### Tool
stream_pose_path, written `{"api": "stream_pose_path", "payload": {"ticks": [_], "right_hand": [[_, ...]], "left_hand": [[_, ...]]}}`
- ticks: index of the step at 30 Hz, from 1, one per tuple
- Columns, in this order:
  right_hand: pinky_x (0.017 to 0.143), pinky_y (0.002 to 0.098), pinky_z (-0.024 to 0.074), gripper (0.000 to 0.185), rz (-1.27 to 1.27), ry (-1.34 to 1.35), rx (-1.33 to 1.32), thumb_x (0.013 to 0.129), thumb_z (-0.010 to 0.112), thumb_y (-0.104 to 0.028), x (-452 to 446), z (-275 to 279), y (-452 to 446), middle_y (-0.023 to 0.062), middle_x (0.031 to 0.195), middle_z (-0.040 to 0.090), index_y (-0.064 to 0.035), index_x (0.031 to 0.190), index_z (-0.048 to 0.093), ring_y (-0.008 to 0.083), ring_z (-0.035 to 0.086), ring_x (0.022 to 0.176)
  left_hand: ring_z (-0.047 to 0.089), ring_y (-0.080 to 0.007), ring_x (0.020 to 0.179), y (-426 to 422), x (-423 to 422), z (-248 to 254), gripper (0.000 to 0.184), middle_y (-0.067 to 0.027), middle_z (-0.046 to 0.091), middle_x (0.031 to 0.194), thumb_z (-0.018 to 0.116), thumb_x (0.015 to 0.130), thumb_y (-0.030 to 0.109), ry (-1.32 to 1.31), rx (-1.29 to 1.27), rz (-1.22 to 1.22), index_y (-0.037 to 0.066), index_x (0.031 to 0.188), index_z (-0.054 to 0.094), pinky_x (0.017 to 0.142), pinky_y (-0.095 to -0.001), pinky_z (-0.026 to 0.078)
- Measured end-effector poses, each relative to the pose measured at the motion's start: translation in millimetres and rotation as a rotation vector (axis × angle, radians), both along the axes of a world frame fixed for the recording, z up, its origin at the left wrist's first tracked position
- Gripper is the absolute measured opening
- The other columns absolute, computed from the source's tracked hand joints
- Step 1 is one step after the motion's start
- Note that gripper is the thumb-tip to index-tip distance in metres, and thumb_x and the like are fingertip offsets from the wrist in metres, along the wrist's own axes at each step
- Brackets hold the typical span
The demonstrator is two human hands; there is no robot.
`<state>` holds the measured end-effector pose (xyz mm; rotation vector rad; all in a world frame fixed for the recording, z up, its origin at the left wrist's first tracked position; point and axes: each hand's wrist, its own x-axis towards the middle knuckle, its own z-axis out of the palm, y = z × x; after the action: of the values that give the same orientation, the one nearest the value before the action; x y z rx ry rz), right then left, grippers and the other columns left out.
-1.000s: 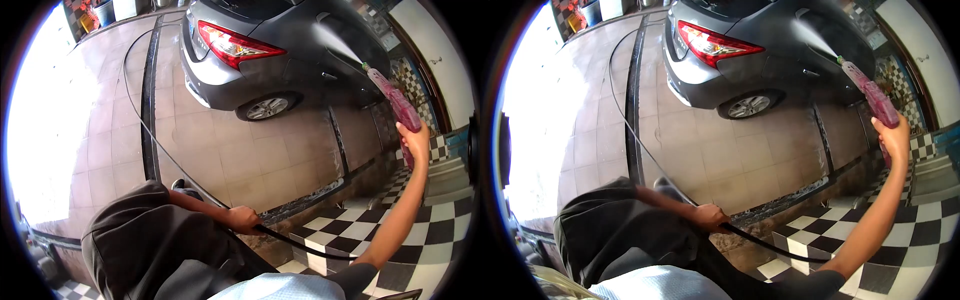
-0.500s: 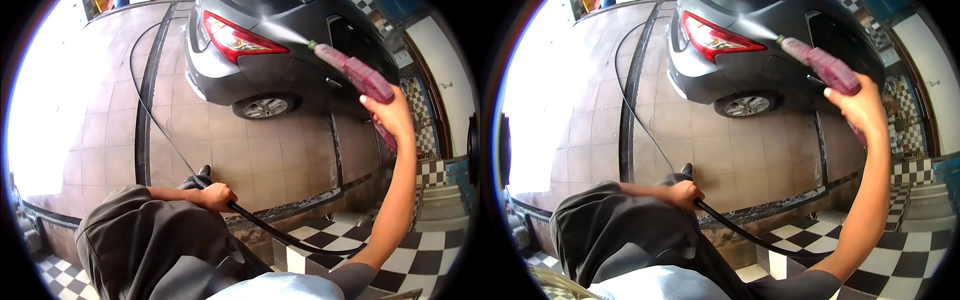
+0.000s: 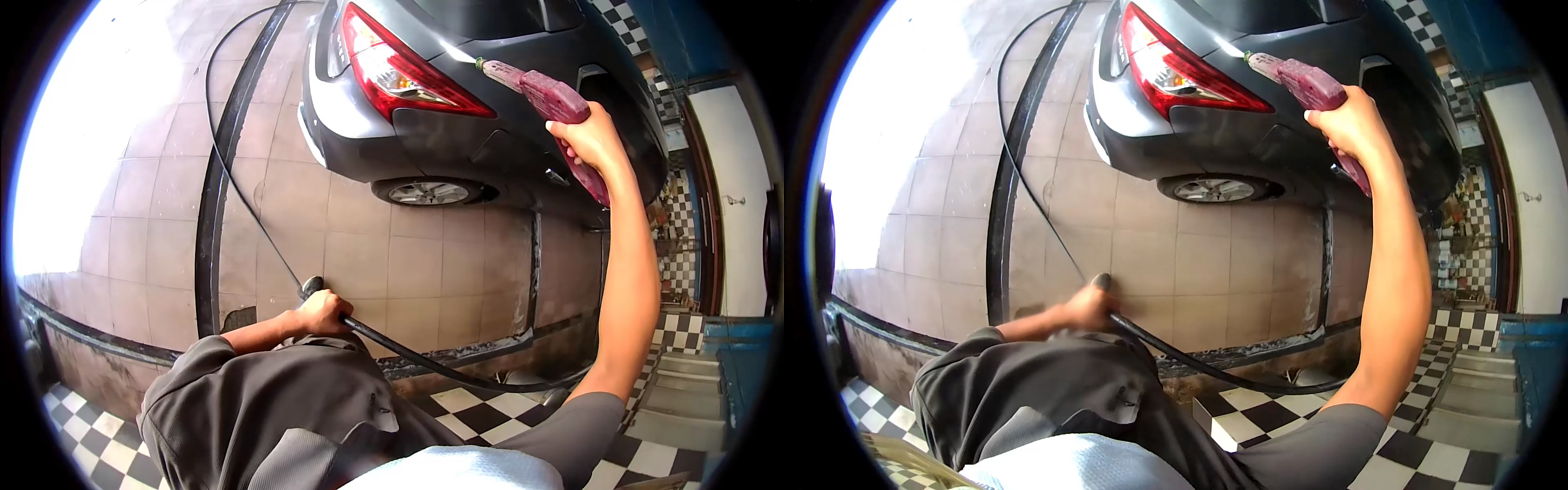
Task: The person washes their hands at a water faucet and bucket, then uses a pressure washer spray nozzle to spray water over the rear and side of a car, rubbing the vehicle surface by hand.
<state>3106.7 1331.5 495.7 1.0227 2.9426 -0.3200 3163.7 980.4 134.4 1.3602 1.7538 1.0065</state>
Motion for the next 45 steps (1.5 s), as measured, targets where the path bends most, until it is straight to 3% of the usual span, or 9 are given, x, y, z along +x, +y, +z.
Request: {"api": "stream_pose_path", "payload": {"ticks": [10,13,16,29,35,38,42,45], "right_hand": [[0.044,0.0259,0.044,0.023,0.006,-0.023,-0.144,0.072,0.067,-0.016,-33.6,-36.8,60.1,0.0065,0.06,0.059,0.003,0.083,0.06,0.0128,0.056,0.048],[0.044,0.0258,0.0437,0.021,-0.003,0.003,-0.122,0.073,0.067,-0.015,-33.2,-42.7,72.2,0.0063,0.06,0.059,0.0026,0.081,0.06,0.0123,0.055,0.048],[0.045,0.0265,0.0439,0.02,-0.016,0.059,-0.109,0.073,0.068,-0.016,-27.7,-39.7,87.7,0.0056,0.059,0.058,0.0017,0.08,0.061,0.0117,0.055,0.048],[0.049,0.0293,0.0444,0.024,0.087,0.117,-0.215,0.072,0.068,-0.017,0.5,-62.2,103.0,0.0061,0.059,0.058,0.0018,0.086,0.062,0.0132,0.055,0.048],[0.052,0.0298,0.0456,0.026,0.079,0.15,-0.181,0.071,0.068,-0.016,3.7,-70.1,118.3,0.0072,0.061,0.06,-0.0003,0.091,0.062,0.015,0.057,0.05],[0.052,0.0298,0.0457,0.027,0.112,0.174,-0.218,0.071,0.069,-0.017,7.6,-77.8,117.5,0.0076,0.062,0.06,-0.0006,0.092,0.063,0.0149,0.057,0.051],[0.065,0.032,0.0479,0.032,0.188,0.139,-0.168,0.07,0.069,-0.019,13.2,-88.2,117.1,0.0123,0.072,0.064,-0.0023,0.097,0.063,0.0196,0.063,0.066],[0.072,0.0315,0.0479,0.033,0.093,0.178,-0.15,0.071,0.068,-0.017,23.2,-77.0,132.9,0.0152,0.08,0.066,-0.0022,0.1,0.063,0.0197,0.065,0.077]], "left_hand": [[0.057,-0.0348,0.059,18.2,-5.5,-10.8,0.022,-0.0168,0.057,0.06,0.068,0.066,0.027,-0.019,-0.124,0.052,0.006,0.065,0.062,0.056,-0.0409,0.046],[0.058,-0.0281,0.06,23.5,4.0,-25.0,0.018,-0.0087,0.06,0.066,0.07,0.062,0.026,0.038,-0.163,0.052,0.012,0.07,0.063,0.057,-0.0385,0.047],[0.057,-0.034,0.058,28.8,5.1,-15.1,0.021,-0.0158,0.057,0.06,0.069,0.066,0.026,0.008,-0.106,0.145,0.006,0.065,0.063,0.054,-0.0407,0.045],[0.06,-0.0324,0.066,45.7,5.6,-25.7,0.016,-0.0135,0.06,0.066,0.069,0.062,0.02,0.016,-0.233,0.095,0.008,0.07,0.064,0.06,-0.0393,0.048],[0.06,-0.0331,0.064,50.8,19.0,-32.8,0.016,-0.0136,0.06,0.065,0.07,0.062,0.021,0.061,-0.277,0.131,0.009,0.069,0.064,0.06,-0.0395,0.048],[0.057,-0.0289,0.058,49.0,18.9,-37.3,0.01,-0.0091,0.059,0.063,0.066,0.062,0.018,0.062,-0.252,0.16,0.013,0.069,0.061,0.056,-0.0391,0.046],[0.058,-0.0291,0.06,54.1,26.6,-38.9,0.009,-0.0102,0.06,0.065,0.064,0.063,0.016,0.098,-0.315,0.109,0.012,0.071,0.061,0.058,-0.039,0.047],[0.058,-0.0291,0.061,58.6,37.2,-39.3,0.01,-0.0101,0.06,0.067,0.065,0.063,0.015,0.093,-0.253,0.166,0.012,0.072,0.062,0.059,-0.0387,0.047]]}}
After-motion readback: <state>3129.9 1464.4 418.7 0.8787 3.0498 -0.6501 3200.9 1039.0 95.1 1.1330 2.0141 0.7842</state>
